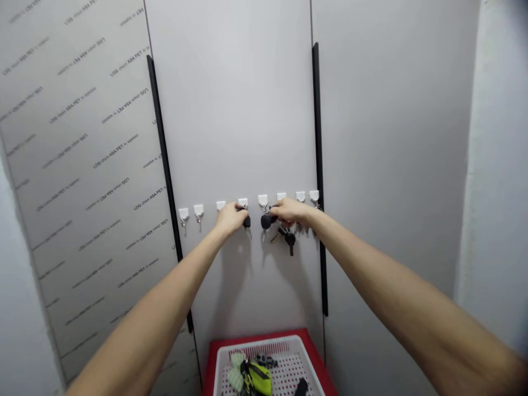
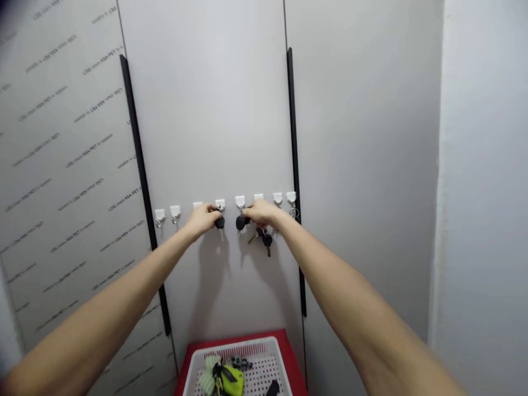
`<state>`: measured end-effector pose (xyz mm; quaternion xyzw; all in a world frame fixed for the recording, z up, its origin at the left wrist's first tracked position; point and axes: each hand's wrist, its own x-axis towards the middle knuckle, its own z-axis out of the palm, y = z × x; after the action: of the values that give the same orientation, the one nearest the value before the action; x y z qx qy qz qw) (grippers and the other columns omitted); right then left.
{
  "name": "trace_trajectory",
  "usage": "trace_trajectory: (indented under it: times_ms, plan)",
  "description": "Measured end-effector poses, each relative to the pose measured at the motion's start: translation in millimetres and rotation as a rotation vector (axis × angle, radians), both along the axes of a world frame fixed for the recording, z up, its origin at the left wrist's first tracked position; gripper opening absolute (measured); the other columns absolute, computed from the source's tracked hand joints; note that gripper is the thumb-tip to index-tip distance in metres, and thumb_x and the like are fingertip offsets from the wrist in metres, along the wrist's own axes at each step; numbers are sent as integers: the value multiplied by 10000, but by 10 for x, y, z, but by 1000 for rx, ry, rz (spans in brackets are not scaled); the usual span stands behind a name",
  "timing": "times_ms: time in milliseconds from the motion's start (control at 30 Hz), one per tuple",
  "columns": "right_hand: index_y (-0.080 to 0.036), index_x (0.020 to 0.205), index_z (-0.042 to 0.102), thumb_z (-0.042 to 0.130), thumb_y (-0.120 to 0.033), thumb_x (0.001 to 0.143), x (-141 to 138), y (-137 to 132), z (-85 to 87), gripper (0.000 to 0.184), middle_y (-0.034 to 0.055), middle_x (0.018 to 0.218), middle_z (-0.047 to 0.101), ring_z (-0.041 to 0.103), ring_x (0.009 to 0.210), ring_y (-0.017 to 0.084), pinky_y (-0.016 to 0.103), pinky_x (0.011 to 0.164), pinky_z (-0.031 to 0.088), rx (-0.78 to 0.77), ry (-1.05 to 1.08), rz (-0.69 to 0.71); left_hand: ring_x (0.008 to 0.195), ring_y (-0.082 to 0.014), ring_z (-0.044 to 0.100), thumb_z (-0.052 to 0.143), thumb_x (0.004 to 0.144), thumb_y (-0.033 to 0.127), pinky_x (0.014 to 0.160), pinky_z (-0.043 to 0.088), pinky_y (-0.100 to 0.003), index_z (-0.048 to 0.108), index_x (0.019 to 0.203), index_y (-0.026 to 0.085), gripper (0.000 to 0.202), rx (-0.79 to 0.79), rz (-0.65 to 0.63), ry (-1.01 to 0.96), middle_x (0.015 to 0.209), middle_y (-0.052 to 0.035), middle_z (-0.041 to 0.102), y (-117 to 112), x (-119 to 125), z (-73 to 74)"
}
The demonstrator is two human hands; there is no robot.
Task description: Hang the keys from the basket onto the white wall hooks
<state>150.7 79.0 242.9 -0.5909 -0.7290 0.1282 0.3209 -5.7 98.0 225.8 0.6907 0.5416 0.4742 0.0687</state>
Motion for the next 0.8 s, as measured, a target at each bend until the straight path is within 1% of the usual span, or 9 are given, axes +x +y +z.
trace_trajectory:
  times_ms: [133,233,367,433,500,567,667,733,800]
  plan:
    - [-112,590,515,409,-282,618,-70,36,220,203,-2,396,394,406,386,84,216,388,325,110,73,-72,663,-162,508,452,553,193,603,364,-246,548,726,146,203,82,83,113,619,-51,558,9,49,330]
    - [-102,552,513,411,-282,622,-172,108,330,219,21,419,420,438,419,104,226,401,335,152,-53,-45,634,-163,502,465,532,144,604,358,-250,566,623,137,137,83,85,271,544,-44,538,-1,103,499]
    - [-115,560,521,438,-288,597,-269,108,204,195,15,442,448,446,436,101,215,422,332,86,-264,104,442,-134,454,524,461,88,505,352,-251,529,404,105,59,-266,-65,364,360,-19,443,-54,74,555]
    - [-127,571,531,435,-283,589,-285,33,-57,184,3,452,462,432,429,85,198,419,319,62,-335,204,372,-103,407,537,449,84,444,332,-232,538,413,97,39,-413,-128,310,346,-9,431,-81,13,515]
    - [-138,565,546,438,-263,572,-288,-75,-474,165,-7,458,479,413,408,73,186,397,300,18,-391,294,344,-75,374,531,467,105,401,306,-203,564,490,97,41,-440,-190,238,384,-4,451,-96,-53,438]
    - [-139,533,563,465,-238,537,-286,-184,-1004,140,-11,401,475,395,355,71,183,360,283,-103,-437,338,354,-59,370,505,506,146,380,289,-176,577,594,112,119,-378,-261,135,461,-3,482,-104,-93,330]
    - [-164,640,596,462,-256,536,-257,-274,-1761,193,-3,485,535,407,381,75,178,352,276,-297,-492,342,414,-59,401,435,570,197,381,296,-153,561,715,140,201,-223,-321,-10,580,-5,510,-147,-60,108]
    - [-164,653,601,458,-273,554,-194,-264,-2031,206,0,508,549,428,416,80,176,373,293,-319,-451,377,471,-75,431,400,591,203,411,324,-158,549,750,139,227,-152,-351,-12,613,-10,521,-233,16,-105]
    - [-156,666,597,436,-277,592,-80,-214,-2014,215,8,558,565,461,478,89,183,431,335,-190,-277,362,539,-98,459,375,604,195,476,356,-176,549,758,137,240,-119,-437,86,633,-17,538,-375,97,-402]
